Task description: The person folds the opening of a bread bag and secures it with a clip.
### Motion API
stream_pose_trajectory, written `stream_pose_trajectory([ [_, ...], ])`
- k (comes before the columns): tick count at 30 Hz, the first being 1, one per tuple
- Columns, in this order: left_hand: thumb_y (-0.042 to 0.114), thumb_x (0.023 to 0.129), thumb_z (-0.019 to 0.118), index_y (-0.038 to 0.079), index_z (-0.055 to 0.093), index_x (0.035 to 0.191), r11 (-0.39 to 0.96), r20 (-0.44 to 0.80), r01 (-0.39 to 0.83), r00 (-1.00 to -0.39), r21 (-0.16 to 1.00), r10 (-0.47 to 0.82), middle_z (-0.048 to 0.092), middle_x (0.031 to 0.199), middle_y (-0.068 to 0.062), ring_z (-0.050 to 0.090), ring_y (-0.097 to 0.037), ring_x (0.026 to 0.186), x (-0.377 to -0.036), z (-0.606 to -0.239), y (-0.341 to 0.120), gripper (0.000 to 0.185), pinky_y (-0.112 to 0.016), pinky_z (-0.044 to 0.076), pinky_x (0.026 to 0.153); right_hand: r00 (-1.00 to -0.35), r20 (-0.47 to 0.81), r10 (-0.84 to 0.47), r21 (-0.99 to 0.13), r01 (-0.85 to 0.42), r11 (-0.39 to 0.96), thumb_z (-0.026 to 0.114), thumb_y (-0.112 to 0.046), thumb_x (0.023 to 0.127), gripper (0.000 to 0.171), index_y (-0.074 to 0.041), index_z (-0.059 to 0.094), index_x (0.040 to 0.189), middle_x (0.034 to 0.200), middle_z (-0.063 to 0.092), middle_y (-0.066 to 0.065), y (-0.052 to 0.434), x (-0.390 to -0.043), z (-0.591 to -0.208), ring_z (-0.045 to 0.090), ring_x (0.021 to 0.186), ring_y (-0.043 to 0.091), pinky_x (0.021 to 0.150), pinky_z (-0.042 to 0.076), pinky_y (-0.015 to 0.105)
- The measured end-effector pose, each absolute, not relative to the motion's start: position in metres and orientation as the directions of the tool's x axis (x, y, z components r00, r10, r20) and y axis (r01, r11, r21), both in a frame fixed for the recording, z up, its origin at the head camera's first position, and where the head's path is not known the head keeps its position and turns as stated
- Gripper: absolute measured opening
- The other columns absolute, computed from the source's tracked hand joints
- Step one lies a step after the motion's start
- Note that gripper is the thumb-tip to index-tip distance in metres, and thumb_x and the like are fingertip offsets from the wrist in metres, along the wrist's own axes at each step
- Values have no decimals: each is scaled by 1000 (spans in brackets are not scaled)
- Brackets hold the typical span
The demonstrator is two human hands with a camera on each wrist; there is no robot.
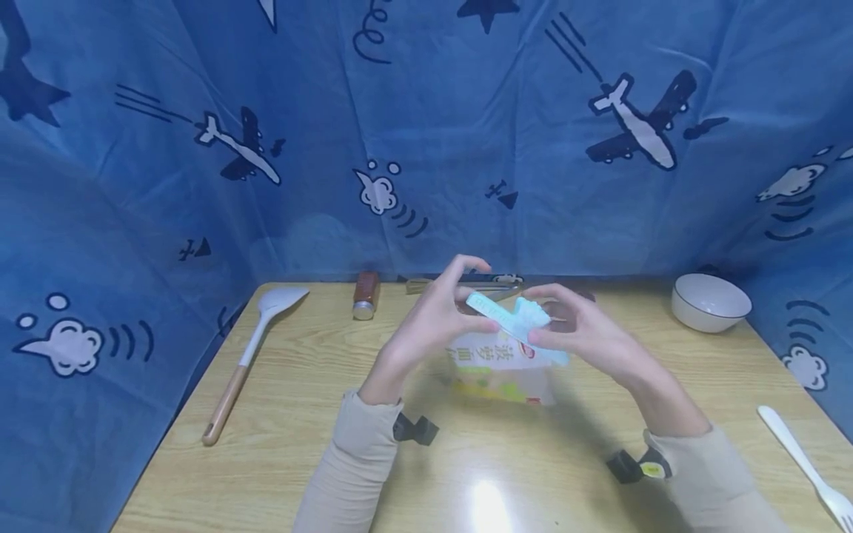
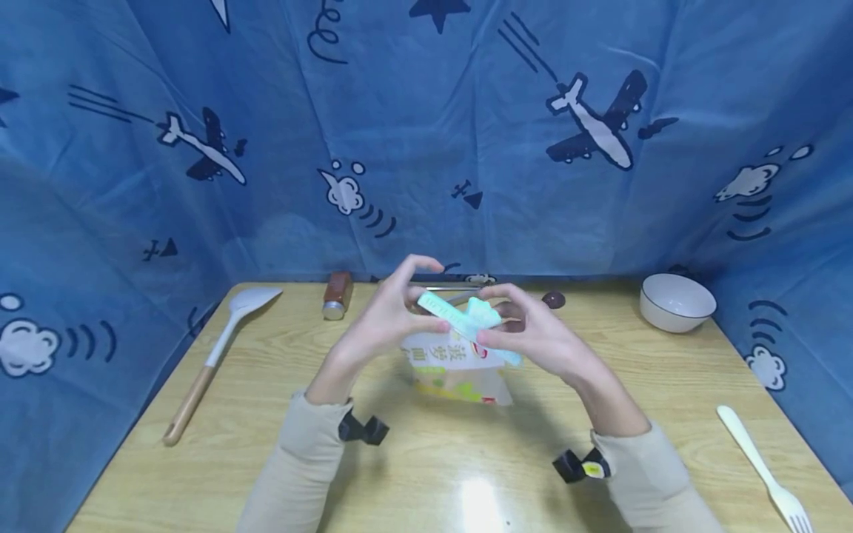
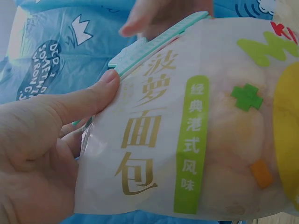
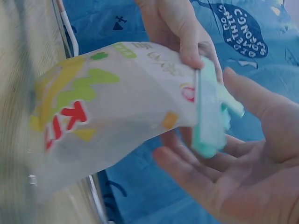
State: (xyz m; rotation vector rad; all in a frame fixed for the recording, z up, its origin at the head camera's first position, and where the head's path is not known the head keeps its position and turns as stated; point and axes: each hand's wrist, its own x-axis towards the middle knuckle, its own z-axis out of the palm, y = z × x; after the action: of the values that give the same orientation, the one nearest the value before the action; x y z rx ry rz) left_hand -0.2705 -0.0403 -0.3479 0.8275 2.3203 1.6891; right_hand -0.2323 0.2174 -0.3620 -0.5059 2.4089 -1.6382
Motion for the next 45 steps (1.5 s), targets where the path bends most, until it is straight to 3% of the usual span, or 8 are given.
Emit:
stream_pose_trajectory([
  [4,-4,84,84,19,47,141,184,212,330,-856,926,471,77,97,-18,78,-22,80,-272,-346,-41,72,-33,62,77,-893,2,-449,-940,-155,304,74,-19,99,66,-5,42,156,138,66,21,220,-238,-370,70,117,15,96,58,34],
  [8,-3,84,85,18,49,139,169,225,322,-875,932,428,78,96,-19,78,-23,79,-273,-344,-42,69,-33,61,75,-893,39,-449,-948,-175,266,70,-18,101,60,-6,47,155,135,69,12,219,-241,-378,70,116,16,98,57,40],
  [13,1,85,85,18,51,136,178,259,345,-888,922,381,79,94,-19,78,-21,77,-273,-340,-41,64,-31,60,70,-927,60,-370,-963,-152,225,69,-23,103,50,-7,54,149,121,74,-5,213,-239,-378,74,104,15,91,61,42],
  [21,11,86,88,22,54,136,295,362,450,-880,843,308,79,85,-10,70,-16,71,-271,-339,-36,61,-32,56,62,-950,78,-303,-979,-130,155,66,-21,104,36,-1,60,133,106,76,-6,205,-235,-374,76,92,13,80,64,40],
  [28,27,92,83,18,53,142,375,522,527,-844,763,124,75,124,-4,68,-23,110,-273,-337,-39,59,-46,54,99,-964,47,-261,-989,-82,124,67,-23,104,33,-7,61,133,105,76,-7,205,-232,-368,76,91,13,77,65,41],
  [32,31,98,75,14,37,153,221,378,386,-922,896,79,58,143,-14,59,-33,126,-273,-340,-49,69,-52,51,106,-976,13,-219,-997,-30,74,66,-24,105,28,-14,60,130,106,75,-8,208,-233,-365,76,93,12,79,65,40],
  [37,32,102,69,15,24,157,139,16,59,-955,989,297,48,151,-22,62,-38,130,-267,-360,-56,73,-54,54,108,-982,-19,-188,-1000,23,-18,63,-23,107,19,-18,52,120,103,73,-6,212,-237,-369,76,88,12,77,65,37],
  [45,24,98,74,10,33,154,188,-135,-73,-929,980,344,59,136,-23,67,-22,98,-271,-394,-48,71,-37,61,84,-977,-74,-200,-992,93,-88,58,-24,109,14,-20,48,117,102,68,-8,216,-245,-385,71,88,11,74,61,31],
])
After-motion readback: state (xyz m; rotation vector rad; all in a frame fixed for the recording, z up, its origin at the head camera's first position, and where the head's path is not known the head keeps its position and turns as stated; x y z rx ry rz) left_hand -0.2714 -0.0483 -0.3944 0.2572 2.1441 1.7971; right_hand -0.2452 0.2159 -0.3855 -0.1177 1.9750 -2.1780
